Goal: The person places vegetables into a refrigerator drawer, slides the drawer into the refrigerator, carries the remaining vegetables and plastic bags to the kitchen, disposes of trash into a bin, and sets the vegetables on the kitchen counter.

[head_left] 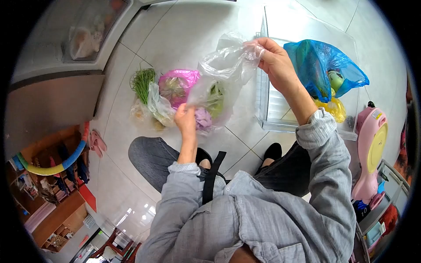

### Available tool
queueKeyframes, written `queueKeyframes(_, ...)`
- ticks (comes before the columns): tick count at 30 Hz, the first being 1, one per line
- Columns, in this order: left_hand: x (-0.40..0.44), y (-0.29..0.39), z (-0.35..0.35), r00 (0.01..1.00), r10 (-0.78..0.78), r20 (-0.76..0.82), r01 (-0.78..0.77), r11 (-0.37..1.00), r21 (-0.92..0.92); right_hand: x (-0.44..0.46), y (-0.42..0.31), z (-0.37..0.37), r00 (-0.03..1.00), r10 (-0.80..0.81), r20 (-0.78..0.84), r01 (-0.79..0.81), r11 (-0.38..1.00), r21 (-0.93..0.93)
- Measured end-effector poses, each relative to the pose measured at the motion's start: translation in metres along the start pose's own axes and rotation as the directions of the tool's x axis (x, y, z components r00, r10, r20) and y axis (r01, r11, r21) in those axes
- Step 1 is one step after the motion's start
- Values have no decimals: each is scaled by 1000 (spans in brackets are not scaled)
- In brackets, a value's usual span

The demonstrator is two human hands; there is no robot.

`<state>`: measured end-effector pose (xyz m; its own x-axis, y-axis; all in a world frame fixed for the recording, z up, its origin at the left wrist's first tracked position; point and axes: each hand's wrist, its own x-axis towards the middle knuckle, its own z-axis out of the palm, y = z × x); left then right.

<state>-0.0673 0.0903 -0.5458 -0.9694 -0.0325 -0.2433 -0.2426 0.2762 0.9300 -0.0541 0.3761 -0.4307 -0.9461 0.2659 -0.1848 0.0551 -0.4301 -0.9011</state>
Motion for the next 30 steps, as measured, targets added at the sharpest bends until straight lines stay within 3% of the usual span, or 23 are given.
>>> queueKeyframes(4,-20,74,-6,995,70,-68,-89,939,-333,-4,-30,14,984,-174,47,167,979,120)
queueKeyframes(7,-40,137,-5,997,71,32,-47,877,-479,-12,-66,9,903,-425,60,390,872,295)
queueKeyframes(12,-89,209,36,930,227,289,-39,843,-536,-50,-150,-19,679,-708,193,657,704,271)
queueKeyframes(14,-102,219,72,888,264,377,36,777,-628,-51,-159,-40,637,-744,202,704,668,240)
queueKeyframes(15,-108,216,89,861,239,449,139,738,-660,-52,-160,-54,659,-731,176,703,682,200)
queueKeyframes(18,-117,210,143,871,233,433,122,751,-649,-53,-156,-95,716,-694,76,690,720,67)
queueKeyframes(20,-112,185,177,878,201,434,126,779,-615,-40,-144,-94,792,-605,-79,611,786,100)
queueKeyframes(21,-109,173,190,869,199,453,54,872,-487,-29,-134,-103,768,-597,230,497,783,373)
queueKeyframes(22,-106,159,202,860,193,473,-20,937,-348,-18,-119,-119,823,-567,-33,561,803,200)
queueKeyframes(23,-104,145,209,852,183,491,-94,975,-200,-17,-114,-97,822,-407,-398,464,884,54)
queueKeyframes(26,-108,104,214,770,164,617,-251,966,57,-8,-84,-124,875,-222,-430,268,962,48)
queueKeyframes(29,-108,93,174,771,-115,627,93,993,68,-7,-63,-129,913,-132,-385,125,991,-45)
queueKeyframes(30,-106,84,161,835,-89,543,132,990,-41,-4,-56,-133,924,-104,-367,84,994,-71)
